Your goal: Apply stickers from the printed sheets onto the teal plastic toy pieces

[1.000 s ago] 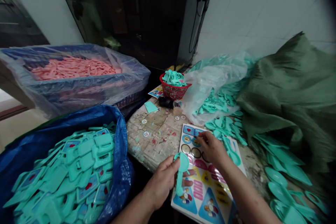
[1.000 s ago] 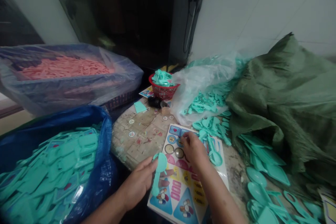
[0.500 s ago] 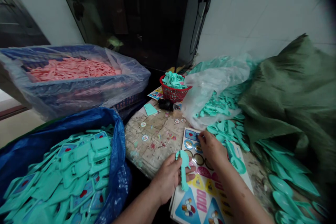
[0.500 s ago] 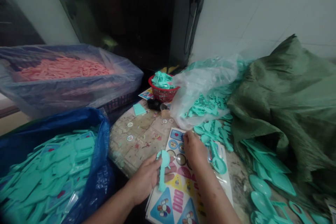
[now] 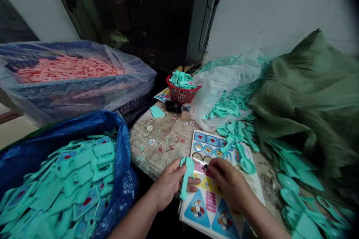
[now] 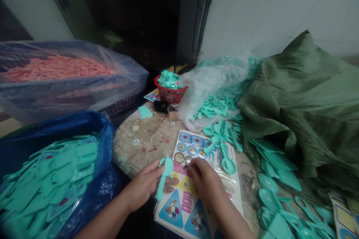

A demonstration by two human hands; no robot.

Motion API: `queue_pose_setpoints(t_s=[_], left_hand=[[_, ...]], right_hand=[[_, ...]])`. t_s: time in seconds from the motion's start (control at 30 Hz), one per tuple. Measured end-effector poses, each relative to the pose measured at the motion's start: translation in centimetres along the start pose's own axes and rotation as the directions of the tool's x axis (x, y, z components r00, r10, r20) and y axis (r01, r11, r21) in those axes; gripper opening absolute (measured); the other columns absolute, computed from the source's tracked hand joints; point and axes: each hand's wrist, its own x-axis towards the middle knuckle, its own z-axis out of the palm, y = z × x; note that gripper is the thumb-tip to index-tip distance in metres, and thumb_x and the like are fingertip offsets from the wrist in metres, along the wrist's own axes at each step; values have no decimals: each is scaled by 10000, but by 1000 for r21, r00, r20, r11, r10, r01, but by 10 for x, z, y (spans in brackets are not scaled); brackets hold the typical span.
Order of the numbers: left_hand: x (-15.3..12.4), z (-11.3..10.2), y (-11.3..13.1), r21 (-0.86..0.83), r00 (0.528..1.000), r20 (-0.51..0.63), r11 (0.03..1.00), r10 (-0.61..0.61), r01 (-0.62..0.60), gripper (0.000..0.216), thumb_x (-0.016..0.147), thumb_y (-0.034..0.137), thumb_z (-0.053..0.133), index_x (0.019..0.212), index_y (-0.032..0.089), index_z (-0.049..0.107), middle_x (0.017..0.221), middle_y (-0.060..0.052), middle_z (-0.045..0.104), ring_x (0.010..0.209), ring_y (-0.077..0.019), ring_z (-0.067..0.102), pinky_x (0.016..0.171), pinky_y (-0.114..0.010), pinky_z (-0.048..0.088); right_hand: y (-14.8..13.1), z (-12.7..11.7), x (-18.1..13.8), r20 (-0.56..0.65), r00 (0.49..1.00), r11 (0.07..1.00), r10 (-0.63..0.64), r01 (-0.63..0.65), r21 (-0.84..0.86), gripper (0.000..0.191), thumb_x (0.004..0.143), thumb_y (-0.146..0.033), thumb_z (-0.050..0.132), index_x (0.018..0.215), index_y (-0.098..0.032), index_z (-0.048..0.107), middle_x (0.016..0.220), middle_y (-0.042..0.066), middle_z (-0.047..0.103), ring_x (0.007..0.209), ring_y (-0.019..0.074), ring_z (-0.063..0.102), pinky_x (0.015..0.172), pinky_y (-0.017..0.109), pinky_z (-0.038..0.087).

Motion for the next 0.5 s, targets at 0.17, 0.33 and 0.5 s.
queue_pose_setpoints(t_s=[0.17, 0.33, 0.5], left_hand=[[3, -1, 1, 35, 1000, 16, 999, -21, 20, 258, 826, 287, 536, 1055, 168, 521, 1062, -103, 628, 872, -238, 666, 691, -298, 523], [7, 1, 2, 51, 999, 4, 997, -52, 52, 235, 846, 267, 506, 1056, 161, 517, 1019, -101, 633, 866, -245, 669, 747, -356, 524], [6, 2, 4, 57, 998, -17, 996, -63, 64, 229, 851, 265, 498, 1054, 163, 524, 957, -79, 632, 850, -243, 672, 784, -392, 515]], right_hand=[[-4, 7, 6, -12, 998, 997, -56, 55, -47, 201, 851, -279, 375, 732, -210, 522, 748, 44, 564, 713, 195, 512, 654, 312, 392], [-6, 11, 13, 5, 996, 994, -95, 95, -52, 198, 826, -244, 363, 714, -208, 522, 740, 48, 565, 702, 196, 515, 655, 315, 395], [-5, 9, 16, 17, 995, 995, -100, 100, -30, 162, 813, -245, 396, 731, -210, 532, 738, 29, 577, 689, 178, 531, 647, 292, 404]])
